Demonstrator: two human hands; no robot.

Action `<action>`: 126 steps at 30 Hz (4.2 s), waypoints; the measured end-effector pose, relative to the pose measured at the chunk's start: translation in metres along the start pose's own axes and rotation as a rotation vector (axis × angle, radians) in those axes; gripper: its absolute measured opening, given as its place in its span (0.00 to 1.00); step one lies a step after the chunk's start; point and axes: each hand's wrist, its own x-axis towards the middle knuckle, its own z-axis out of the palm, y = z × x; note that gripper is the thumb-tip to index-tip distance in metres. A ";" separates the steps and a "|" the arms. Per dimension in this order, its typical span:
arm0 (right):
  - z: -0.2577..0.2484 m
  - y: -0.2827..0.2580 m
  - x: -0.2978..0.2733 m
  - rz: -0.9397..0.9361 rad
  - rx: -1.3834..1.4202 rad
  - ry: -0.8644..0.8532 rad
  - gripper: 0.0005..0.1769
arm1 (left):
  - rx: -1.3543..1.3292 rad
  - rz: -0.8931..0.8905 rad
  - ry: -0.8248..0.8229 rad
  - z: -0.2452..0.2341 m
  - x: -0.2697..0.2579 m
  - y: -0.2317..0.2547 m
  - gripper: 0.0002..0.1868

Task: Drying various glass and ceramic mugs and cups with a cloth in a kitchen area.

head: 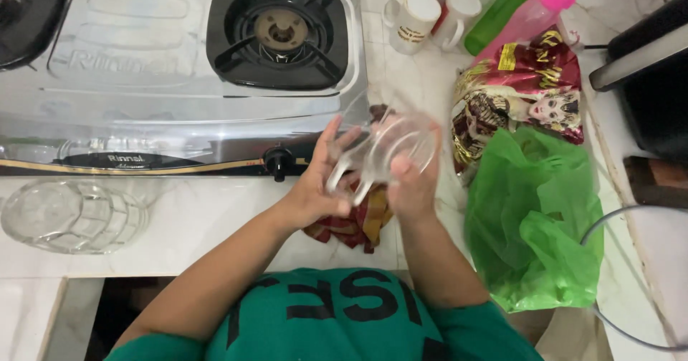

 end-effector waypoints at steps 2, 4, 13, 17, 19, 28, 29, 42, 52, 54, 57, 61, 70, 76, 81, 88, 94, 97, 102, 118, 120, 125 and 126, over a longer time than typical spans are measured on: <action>0.007 -0.002 -0.013 0.095 0.095 0.001 0.46 | 0.037 0.072 -0.004 0.004 -0.007 -0.003 0.77; 0.007 -0.001 -0.022 0.189 0.187 0.006 0.50 | 0.071 0.141 -0.014 0.011 -0.010 0.000 0.79; -0.047 0.030 0.019 -0.038 -0.467 -0.273 0.35 | -0.311 0.234 0.196 0.020 -0.019 0.026 0.69; -0.097 0.095 0.052 0.233 -1.306 -0.099 0.28 | -0.449 0.176 0.126 0.011 -0.022 0.033 0.69; -0.119 0.130 0.050 0.201 -1.476 -0.190 0.31 | -0.499 0.177 0.094 0.006 -0.024 0.032 0.71; -0.083 0.046 0.046 0.224 -0.523 0.087 0.15 | -0.376 0.179 0.153 0.023 -0.014 0.043 0.68; -0.066 0.025 0.038 0.101 -0.488 0.122 0.12 | -0.371 0.191 0.188 0.024 -0.011 0.040 0.70; 0.013 0.002 0.014 -0.188 -0.422 -0.214 0.15 | 0.050 0.284 0.230 0.021 -0.002 0.006 0.59; 0.024 -0.001 0.035 -0.229 -0.177 -0.193 0.23 | 0.095 0.267 0.243 0.010 0.006 0.002 0.57; 0.029 -0.002 0.020 -0.335 -0.451 -0.158 0.18 | 0.111 0.325 0.318 0.003 0.012 -0.001 0.57; 0.027 0.008 0.025 -0.633 -0.671 -0.295 0.14 | 0.079 0.298 0.347 -0.004 0.005 -0.013 0.57; 0.010 0.009 0.051 -0.347 -0.449 -0.365 0.22 | -0.020 0.264 0.304 0.008 0.006 0.006 0.58; 0.026 0.008 0.039 -0.466 -0.723 -0.371 0.33 | -0.034 0.349 0.308 -0.003 0.011 0.004 0.56; 0.024 0.031 0.023 -0.134 -0.676 -0.239 0.28 | -0.069 0.393 0.350 -0.010 0.012 0.023 0.57; 0.037 -0.003 0.033 -0.614 -0.880 -0.299 0.26 | 0.012 0.314 0.316 -0.009 -0.001 0.009 0.58; 0.046 0.009 0.021 -0.406 -0.624 -0.347 0.22 | -0.119 0.386 0.323 -0.009 -0.001 0.023 0.57; 0.049 0.006 0.041 -0.383 -0.553 -0.508 0.29 | -0.080 0.287 0.276 -0.015 -0.014 0.019 0.55; 0.057 0.006 0.033 -0.215 -0.304 -0.511 0.29 | -0.139 0.298 0.293 -0.020 -0.018 0.026 0.56; 0.065 -0.010 0.040 -0.712 -0.839 -0.604 0.24 | -0.187 0.166 0.244 -0.023 -0.019 0.036 0.57; 0.056 0.028 0.050 0.197 0.160 -0.518 0.43 | -0.183 0.257 0.190 -0.034 -0.016 0.051 0.62; 0.071 0.007 0.044 -0.295 -0.289 -0.570 0.43 | -0.135 0.228 0.197 -0.039 -0.011 0.053 0.63; 0.052 0.022 0.057 -0.256 -0.330 -0.587 0.43 | -0.260 0.142 0.151 -0.033 -0.016 0.053 0.64; 0.053 0.025 0.061 0.001 -0.059 -0.553 0.46 | -0.352 0.129 0.141 -0.030 -0.016 0.057 0.65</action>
